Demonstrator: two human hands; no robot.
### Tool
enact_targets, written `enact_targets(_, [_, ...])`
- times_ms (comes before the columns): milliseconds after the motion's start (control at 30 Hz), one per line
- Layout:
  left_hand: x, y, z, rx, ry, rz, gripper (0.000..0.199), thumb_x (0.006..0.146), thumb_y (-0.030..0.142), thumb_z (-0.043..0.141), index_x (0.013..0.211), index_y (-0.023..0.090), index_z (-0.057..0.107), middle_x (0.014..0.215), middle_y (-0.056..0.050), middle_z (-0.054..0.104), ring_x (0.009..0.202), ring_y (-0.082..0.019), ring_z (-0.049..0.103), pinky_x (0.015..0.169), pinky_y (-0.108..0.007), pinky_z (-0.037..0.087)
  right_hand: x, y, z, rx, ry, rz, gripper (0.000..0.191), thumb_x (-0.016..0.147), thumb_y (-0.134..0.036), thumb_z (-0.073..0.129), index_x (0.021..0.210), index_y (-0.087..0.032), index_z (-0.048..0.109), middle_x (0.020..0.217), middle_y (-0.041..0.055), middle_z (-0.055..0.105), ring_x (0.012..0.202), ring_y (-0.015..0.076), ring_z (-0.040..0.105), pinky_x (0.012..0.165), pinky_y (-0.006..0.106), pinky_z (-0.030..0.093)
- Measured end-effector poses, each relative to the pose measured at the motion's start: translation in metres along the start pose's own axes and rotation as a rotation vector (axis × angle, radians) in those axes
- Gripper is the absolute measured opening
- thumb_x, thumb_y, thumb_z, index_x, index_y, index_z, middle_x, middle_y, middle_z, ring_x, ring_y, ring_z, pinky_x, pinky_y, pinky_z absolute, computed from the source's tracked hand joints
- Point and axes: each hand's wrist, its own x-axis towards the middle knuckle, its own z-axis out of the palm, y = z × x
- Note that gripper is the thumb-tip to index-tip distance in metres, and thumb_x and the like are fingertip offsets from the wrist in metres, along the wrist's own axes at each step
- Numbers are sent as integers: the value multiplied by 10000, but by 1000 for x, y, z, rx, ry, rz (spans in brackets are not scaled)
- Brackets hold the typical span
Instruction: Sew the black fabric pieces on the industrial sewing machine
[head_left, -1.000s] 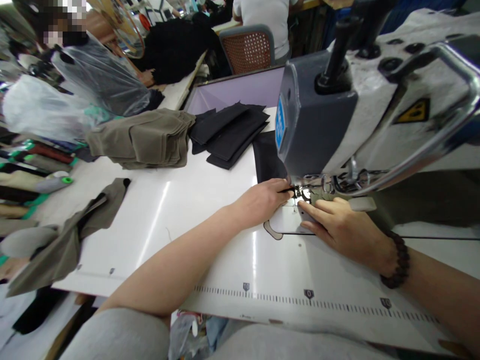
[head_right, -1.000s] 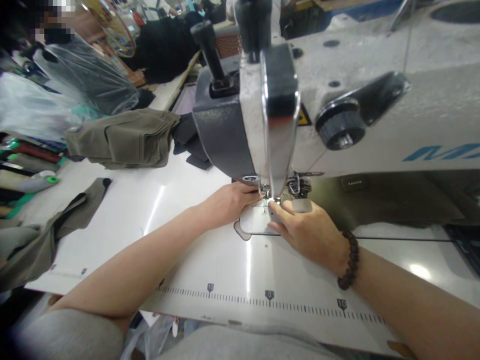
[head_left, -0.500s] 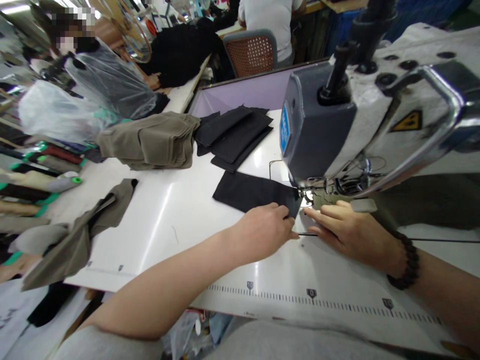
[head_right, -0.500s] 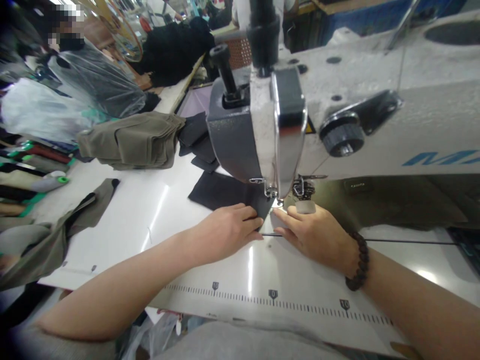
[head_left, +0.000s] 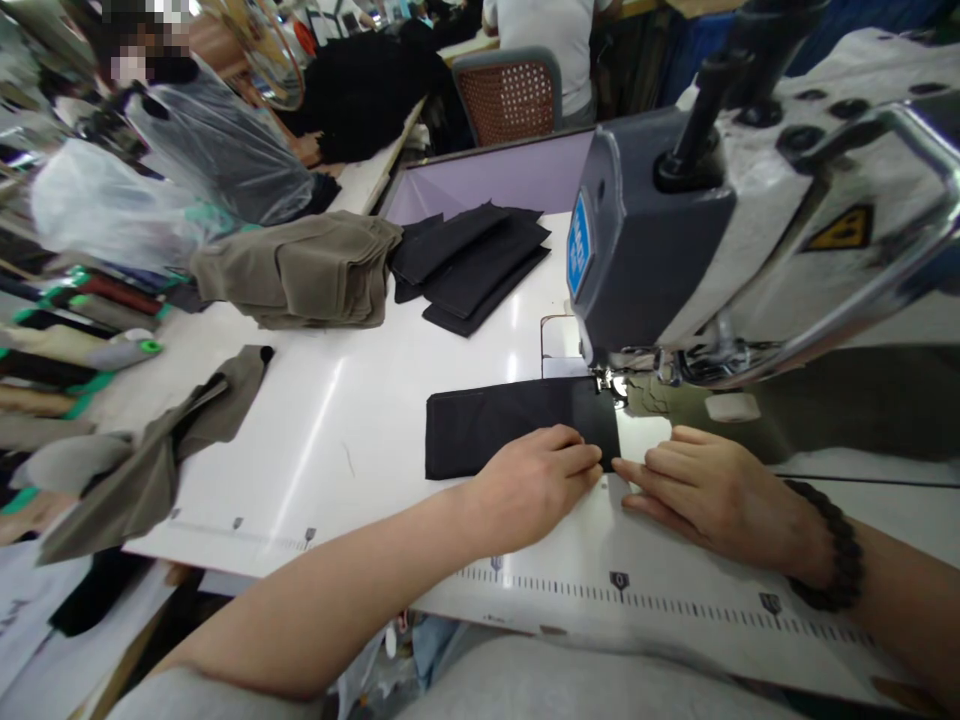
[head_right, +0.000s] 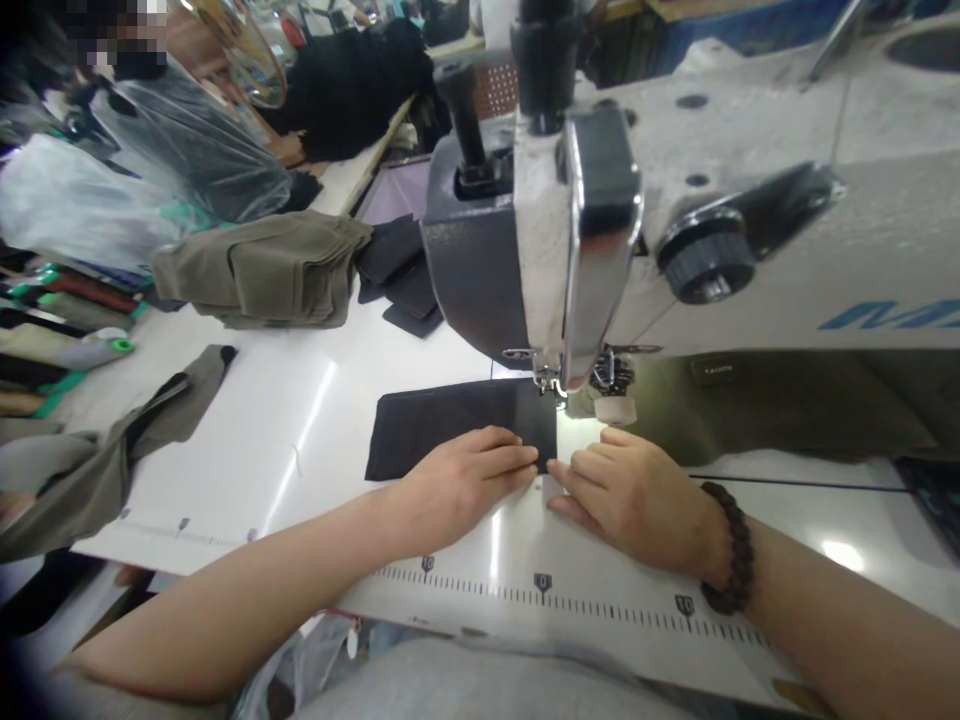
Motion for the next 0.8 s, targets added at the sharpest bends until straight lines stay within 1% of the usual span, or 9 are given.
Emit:
enact_targets(167, [0, -6, 4, 32, 46, 14, 323, 920, 139, 282, 1053, 26, 554, 1115, -118, 564, 1032, -176, 493, 964, -291, 396, 1, 2, 2, -32, 4, 41, 277, 897, -245, 404, 918, -81, 626, 586, 7, 515, 543, 110, 443, 566, 279, 348])
enact_targets(300, [5, -12, 5, 43, 59, 12, 302, 904, 117, 312, 1064, 8, 544, 1118, -127, 558, 1060, -177, 486, 989, -284, 373, 0, 5, 3, -45, -12, 110, 298, 899, -291, 397, 927, -99, 624, 575, 3, 510, 519, 111, 435, 546, 274, 337])
enact_targets(467, [12, -23, 5, 23, 63, -39, 263, 895, 124, 361, 1036, 27, 560, 1108, -115, 560, 1044, -185, 493, 953, -279, 410, 3, 10, 6, -77, -54, 194, 338, 906, -336, 363, 971, -110, 607, 633, 22, 549, 562, 120, 486, 565, 271, 346])
enact_targets(600, [17, -31, 4, -1, 79, -74, 221, 870, 132, 439, 1030, 44, 562, 1104, -107, 558, 1044, -193, 487, 933, -280, 429, 4, 14, 9, -132, -76, 257, 357, 898, -363, 370, 1036, -119, 592, 662, 29, 565, 565, 134, 476, 560, 267, 348])
enact_targets(700, [22, -37, 1, -8, 74, -97, 211, 875, 141, 438, 1017, 54, 568, 1082, -102, 564, 1034, -193, 491, 925, -289, 433, 3, 15, 12, -135, -92, 299, 366, 885, -370, 399, 1079, -116, 577, 699, 37, 579, 609, 147, 490, 589, 268, 360])
enact_targets(800, [27, -43, -1, -19, 52, -120, 196, 881, 144, 429, 987, 74, 579, 1052, -90, 573, 1027, -189, 498, 917, -297, 435, 2, 15, 12, -144, -96, 307, 369, 884, -375, 395, 1079, -119, 576, 693, 35, 572, 613, 155, 489, 589, 273, 363])
